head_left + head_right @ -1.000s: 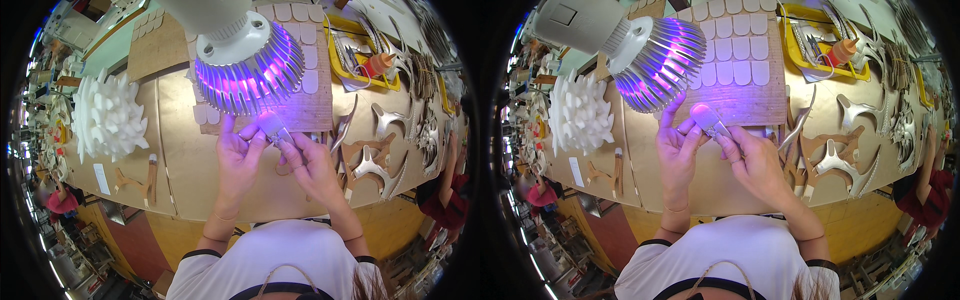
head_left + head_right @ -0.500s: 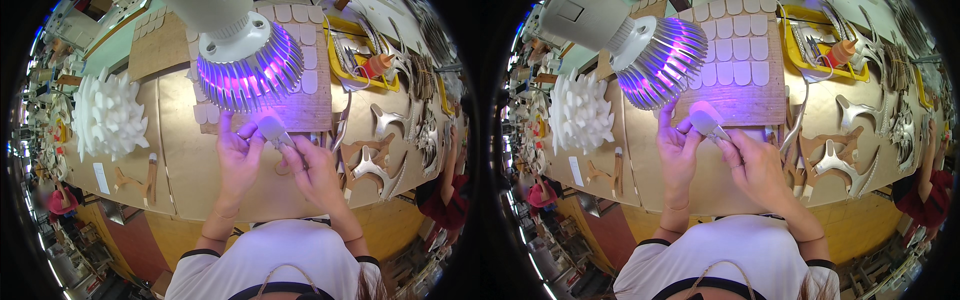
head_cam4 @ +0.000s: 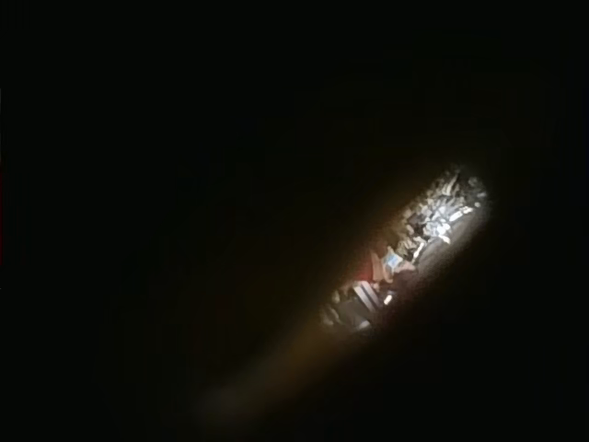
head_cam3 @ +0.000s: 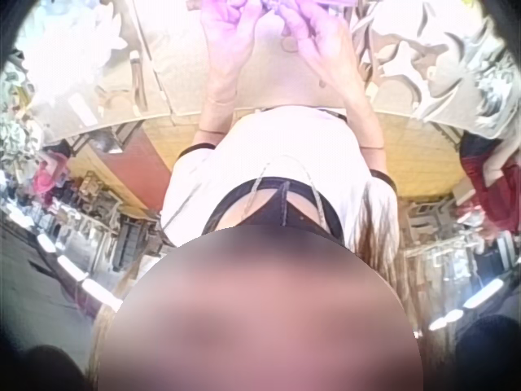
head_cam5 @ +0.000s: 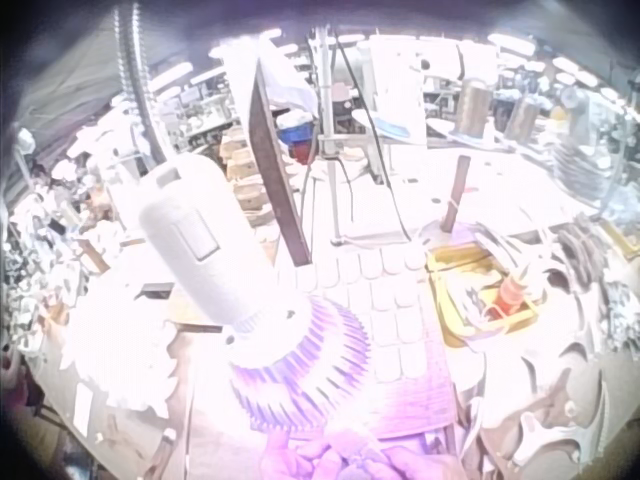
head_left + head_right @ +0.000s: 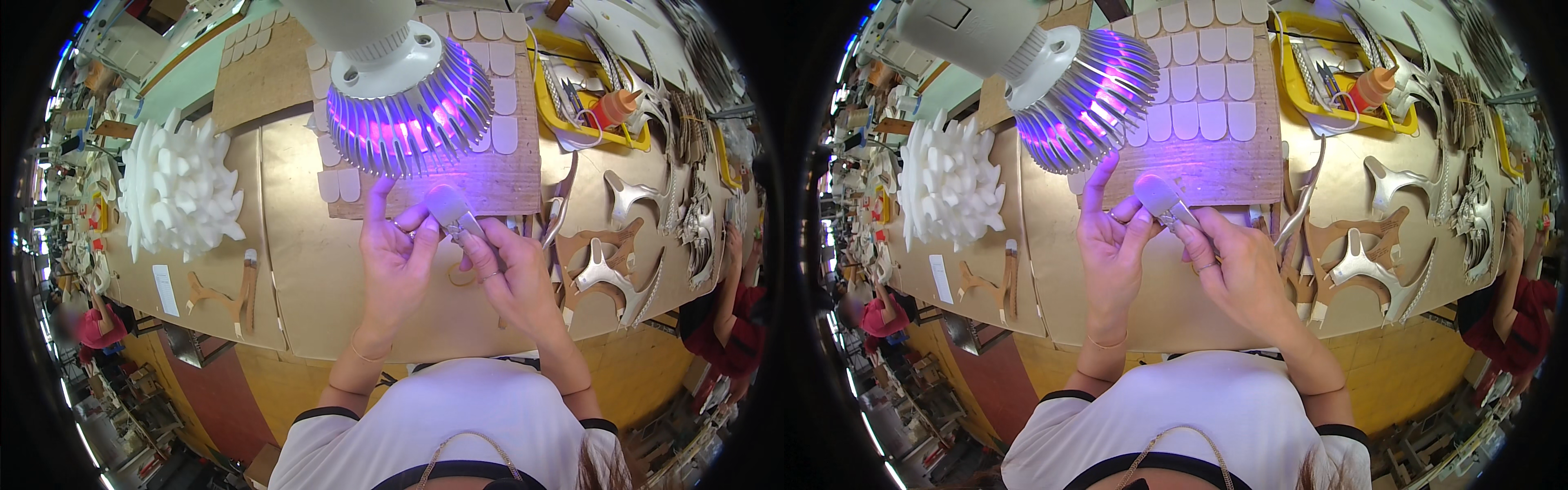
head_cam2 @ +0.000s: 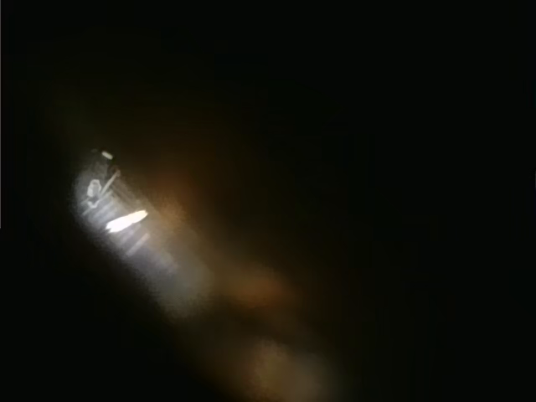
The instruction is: The person repeatedly picks up small white plastic pieces and silver metallic components, aligns them, and places them under a UV lamp to cure adhesive. The person handles the parts one at a time, occasionally using a small brush or tool to adjust placement.
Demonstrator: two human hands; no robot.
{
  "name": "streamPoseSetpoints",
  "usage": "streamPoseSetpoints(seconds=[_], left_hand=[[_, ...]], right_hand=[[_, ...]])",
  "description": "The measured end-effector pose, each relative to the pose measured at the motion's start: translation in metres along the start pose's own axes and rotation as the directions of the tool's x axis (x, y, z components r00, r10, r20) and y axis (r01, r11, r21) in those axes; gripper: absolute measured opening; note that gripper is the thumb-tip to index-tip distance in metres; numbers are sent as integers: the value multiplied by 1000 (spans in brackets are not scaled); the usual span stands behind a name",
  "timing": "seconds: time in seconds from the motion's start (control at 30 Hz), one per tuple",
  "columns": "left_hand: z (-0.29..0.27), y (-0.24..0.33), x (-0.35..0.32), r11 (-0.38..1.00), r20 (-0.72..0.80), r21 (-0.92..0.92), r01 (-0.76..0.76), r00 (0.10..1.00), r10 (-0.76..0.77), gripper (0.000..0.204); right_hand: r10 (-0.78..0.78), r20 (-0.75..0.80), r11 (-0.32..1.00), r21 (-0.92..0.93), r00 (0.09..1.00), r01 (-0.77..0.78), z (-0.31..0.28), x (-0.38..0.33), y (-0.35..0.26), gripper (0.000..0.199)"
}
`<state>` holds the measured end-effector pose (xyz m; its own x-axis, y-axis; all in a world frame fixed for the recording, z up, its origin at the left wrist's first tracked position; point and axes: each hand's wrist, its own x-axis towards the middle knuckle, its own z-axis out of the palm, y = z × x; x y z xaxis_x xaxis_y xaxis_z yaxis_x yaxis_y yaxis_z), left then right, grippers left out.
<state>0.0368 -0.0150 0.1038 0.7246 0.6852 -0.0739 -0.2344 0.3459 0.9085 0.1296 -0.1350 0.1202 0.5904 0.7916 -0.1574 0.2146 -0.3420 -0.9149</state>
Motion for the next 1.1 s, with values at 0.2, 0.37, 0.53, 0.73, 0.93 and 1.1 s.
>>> streamPoseSetpoints(seconds=[0.2,0.37,0.53,0.73,0.93,1.1], left_hand=[[-1,0,-1,1000,2,22,-2,1000,2,63],[-1,1,-2,998,-1,67,3,1000,-3,62],[0,3,-3,999,4,41,14,1000,-14,60],[1,4,-3,1000,-12,-1,30,999,-30,56],[5,7,-6,998,-43,36,42,998,-40,57],[9,5,-5,990,-70,140,3,998,7,59]], right_hand=[[4,15,1000,-11,1000,-4,-1,0,1,20],[2,16,1000,-5,1000,-2,-1,0,1,21],[7,11,1000,7,1000,-7,-1,0,2,21],[28,16,1000,3,999,-28,-1,0,2,21],[29,9,1000,-3,1000,-29,-1,0,1,20],[29,23,999,-37,999,-28,-2,-1,1,20]])
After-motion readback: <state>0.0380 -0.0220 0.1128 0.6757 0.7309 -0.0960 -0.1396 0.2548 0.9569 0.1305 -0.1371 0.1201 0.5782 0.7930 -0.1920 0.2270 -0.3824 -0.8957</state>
